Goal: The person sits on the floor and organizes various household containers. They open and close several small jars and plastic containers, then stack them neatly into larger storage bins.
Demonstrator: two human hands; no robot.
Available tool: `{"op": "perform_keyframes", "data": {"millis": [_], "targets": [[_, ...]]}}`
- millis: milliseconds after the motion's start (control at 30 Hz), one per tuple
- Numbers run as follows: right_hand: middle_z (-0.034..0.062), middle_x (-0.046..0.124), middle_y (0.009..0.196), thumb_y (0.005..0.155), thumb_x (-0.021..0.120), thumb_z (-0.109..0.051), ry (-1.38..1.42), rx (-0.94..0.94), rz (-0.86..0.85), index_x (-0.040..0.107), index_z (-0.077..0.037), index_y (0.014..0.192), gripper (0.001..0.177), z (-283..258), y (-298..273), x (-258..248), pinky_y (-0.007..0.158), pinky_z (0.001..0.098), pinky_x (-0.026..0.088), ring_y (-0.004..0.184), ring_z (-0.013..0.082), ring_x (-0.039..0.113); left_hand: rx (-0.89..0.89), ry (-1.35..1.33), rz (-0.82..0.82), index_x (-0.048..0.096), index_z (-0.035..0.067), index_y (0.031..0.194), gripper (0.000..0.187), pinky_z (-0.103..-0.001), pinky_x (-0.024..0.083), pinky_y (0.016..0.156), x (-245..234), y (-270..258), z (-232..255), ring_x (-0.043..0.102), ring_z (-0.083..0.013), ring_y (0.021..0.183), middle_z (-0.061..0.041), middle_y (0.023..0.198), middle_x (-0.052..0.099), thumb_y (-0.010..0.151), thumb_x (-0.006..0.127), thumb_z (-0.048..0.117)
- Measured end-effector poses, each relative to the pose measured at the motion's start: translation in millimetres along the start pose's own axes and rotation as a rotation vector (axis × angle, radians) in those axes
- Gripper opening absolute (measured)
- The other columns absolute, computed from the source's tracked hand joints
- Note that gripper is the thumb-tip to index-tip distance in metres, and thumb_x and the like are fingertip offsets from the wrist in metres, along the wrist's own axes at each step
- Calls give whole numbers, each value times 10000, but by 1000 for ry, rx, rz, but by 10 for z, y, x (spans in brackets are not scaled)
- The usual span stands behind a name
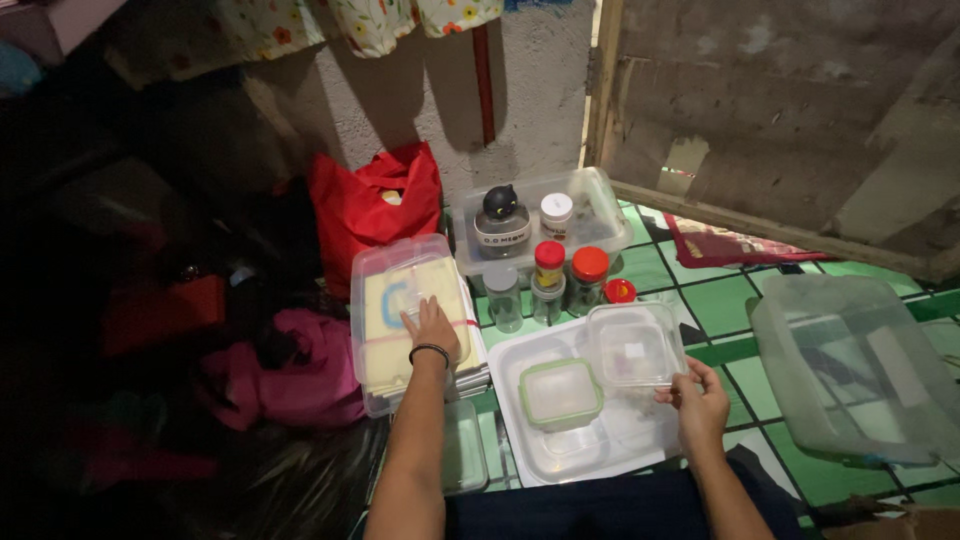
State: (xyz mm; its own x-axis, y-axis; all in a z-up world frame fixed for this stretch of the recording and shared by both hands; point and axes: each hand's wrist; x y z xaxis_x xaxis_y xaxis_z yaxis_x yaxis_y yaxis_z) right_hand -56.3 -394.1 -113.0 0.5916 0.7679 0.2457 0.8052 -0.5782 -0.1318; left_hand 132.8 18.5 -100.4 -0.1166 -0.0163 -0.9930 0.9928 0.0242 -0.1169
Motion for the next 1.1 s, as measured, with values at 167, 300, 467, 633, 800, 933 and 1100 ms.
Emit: {"op": "perform_keyframes", "data": {"millis": [167,300,467,633,800,933,1100], "targets": [[47,564,1029,916,595,19,44,-31,-28,553,63,1313,403,20,1,8,625,310,585,698,204,676,10,-60,132,330,-52,1523,668,-686,-41,1205,65,-24,11,143,-299,1547,-106,1638,249,894,459,131],[61,573,1028,921,598,11,26,-24,-29,552,53,1325,410,56,1,11,626,314,586,706,195,673,-14,-101,103,416,51,1504,557,-683,-24,1247,-23,-59,-11,167,-274,1579,-95,1632,296,956,447,147],[73,605,1084,924,594,8,-6,-25,-32,558,45,1340,419,125,53,-49,637,306,565,693,205,668,115,-151,168,473,108,1464,577,-718,-4,1171,-113,40,-37,87,-290,1539,-87,1647,192,893,505,186],[85,580,1111,933,603,-4,9,-44,-18,558,55,1339,413,228,137,-65,637,321,579,715,208,676,152,90,128,609,80,1340,404,-754,10,1181,-76,279,95,65,-321,1596,-82,1705,208,972,471,177],[100,594,1120,936,596,-10,22,-28,-33,550,50,1344,415,266,185,-51,639,315,569,728,217,680,61,-61,-39,461,166,1494,537,-736,0,1171,-222,147,227,23,-400,1557,-139,1705,96,966,496,256],[96,582,1121,931,591,-2,22,-23,-32,552,56,1334,408,249,182,-32,645,317,574,731,214,679,21,-77,-83,307,207,1584,692,-744,11,1179,-379,-10,269,27,-353,1573,-84,1711,56,958,530,398],[92,574,1097,924,576,11,41,-6,-26,552,53,1339,417,199,171,-4,634,322,575,726,214,678,34,11,-63,253,176,1607,699,-775,11,1169,-374,52,276,72,-361,1558,8,1721,78,986,519,352]]}}
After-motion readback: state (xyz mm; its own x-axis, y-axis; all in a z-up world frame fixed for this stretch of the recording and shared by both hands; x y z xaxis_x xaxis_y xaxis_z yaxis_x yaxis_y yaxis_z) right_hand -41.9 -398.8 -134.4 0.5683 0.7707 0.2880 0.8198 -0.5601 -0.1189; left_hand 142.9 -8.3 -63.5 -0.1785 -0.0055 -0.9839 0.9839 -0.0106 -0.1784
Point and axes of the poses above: each hand's wrist, its own y-axis towards the middle knuckle, its own x-axis out of the palm, z = x × y
